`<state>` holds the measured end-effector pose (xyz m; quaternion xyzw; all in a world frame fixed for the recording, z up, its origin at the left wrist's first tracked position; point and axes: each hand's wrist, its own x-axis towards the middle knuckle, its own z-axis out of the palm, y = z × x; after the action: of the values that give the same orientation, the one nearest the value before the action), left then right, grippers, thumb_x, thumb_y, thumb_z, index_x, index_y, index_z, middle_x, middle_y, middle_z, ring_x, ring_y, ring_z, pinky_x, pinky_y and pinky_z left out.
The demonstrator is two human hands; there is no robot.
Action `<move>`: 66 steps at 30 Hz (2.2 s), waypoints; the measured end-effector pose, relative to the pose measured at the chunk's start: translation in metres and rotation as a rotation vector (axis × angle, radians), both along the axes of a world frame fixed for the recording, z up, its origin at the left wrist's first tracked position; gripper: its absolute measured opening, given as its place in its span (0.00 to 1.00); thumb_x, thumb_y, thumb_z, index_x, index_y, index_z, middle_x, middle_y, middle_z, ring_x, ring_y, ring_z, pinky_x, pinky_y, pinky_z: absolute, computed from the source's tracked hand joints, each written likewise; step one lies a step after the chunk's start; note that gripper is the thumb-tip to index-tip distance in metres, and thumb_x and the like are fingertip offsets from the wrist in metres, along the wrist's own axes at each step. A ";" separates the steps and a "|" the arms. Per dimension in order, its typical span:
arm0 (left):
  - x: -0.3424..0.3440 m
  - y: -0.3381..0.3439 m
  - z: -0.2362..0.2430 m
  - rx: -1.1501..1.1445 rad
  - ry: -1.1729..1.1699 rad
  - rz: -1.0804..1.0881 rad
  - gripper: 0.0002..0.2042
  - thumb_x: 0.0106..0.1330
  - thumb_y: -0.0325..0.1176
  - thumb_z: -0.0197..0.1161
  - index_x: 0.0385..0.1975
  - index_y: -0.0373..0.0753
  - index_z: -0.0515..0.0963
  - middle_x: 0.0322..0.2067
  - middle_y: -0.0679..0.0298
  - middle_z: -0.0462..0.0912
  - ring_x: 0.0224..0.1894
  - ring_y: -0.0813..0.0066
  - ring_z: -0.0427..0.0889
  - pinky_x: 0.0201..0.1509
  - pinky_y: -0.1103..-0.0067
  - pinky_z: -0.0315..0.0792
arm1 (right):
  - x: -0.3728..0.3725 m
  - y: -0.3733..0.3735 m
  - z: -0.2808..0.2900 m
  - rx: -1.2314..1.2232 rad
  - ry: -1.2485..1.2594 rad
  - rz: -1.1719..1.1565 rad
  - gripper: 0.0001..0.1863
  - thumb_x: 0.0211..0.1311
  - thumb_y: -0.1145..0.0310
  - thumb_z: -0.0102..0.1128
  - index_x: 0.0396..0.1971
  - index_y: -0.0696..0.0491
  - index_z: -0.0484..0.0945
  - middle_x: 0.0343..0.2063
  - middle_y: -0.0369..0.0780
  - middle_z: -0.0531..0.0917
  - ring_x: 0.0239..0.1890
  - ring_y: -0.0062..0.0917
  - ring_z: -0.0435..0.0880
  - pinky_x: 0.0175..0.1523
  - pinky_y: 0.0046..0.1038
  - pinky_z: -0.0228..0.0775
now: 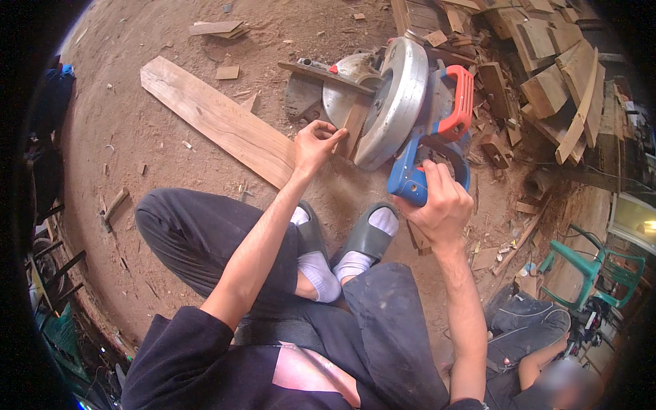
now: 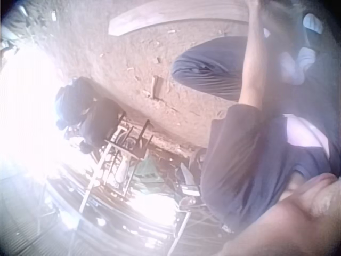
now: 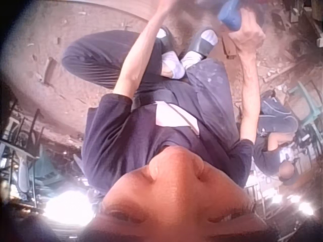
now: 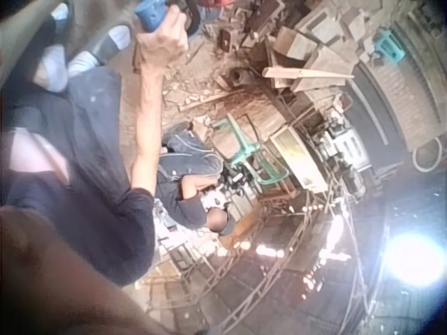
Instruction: The person uses a circular saw to cut a wooden plank while sitting on the floor, then picks up a smaller wood block and aligns it against the saw for a second cut.
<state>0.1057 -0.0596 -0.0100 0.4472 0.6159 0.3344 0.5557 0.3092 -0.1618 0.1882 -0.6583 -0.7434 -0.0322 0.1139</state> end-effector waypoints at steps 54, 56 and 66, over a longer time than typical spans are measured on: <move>0.001 0.003 -0.003 -0.102 -0.068 0.004 0.18 0.60 0.44 0.79 0.35 0.32 0.88 0.27 0.63 0.89 0.27 0.83 0.85 0.29 0.83 0.78 | -0.003 -0.009 -0.024 0.032 -0.032 0.043 0.36 0.45 0.46 0.77 0.48 0.56 0.78 0.32 0.40 0.79 0.28 0.37 0.85 0.33 0.36 0.75; 0.000 0.003 0.000 -0.131 -0.048 -0.005 0.18 0.59 0.44 0.80 0.35 0.33 0.88 0.27 0.63 0.89 0.27 0.82 0.85 0.30 0.82 0.79 | -0.001 -0.013 -0.030 -0.017 -0.037 0.019 0.39 0.47 0.40 0.74 0.49 0.58 0.78 0.35 0.43 0.81 0.29 0.40 0.85 0.33 0.38 0.77; 0.000 0.006 0.005 -0.072 0.134 -0.216 0.27 0.67 0.56 0.69 0.24 0.32 0.87 0.17 0.59 0.84 0.24 0.78 0.85 0.31 0.75 0.77 | -0.001 -0.012 -0.029 0.001 -0.004 -0.006 0.37 0.49 0.41 0.75 0.48 0.57 0.78 0.36 0.44 0.83 0.32 0.41 0.87 0.35 0.39 0.78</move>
<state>0.1054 -0.0536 -0.0045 0.5121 0.6114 0.2198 0.5619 0.3077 -0.1736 0.1595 -0.6605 -0.7415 -0.0343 0.1130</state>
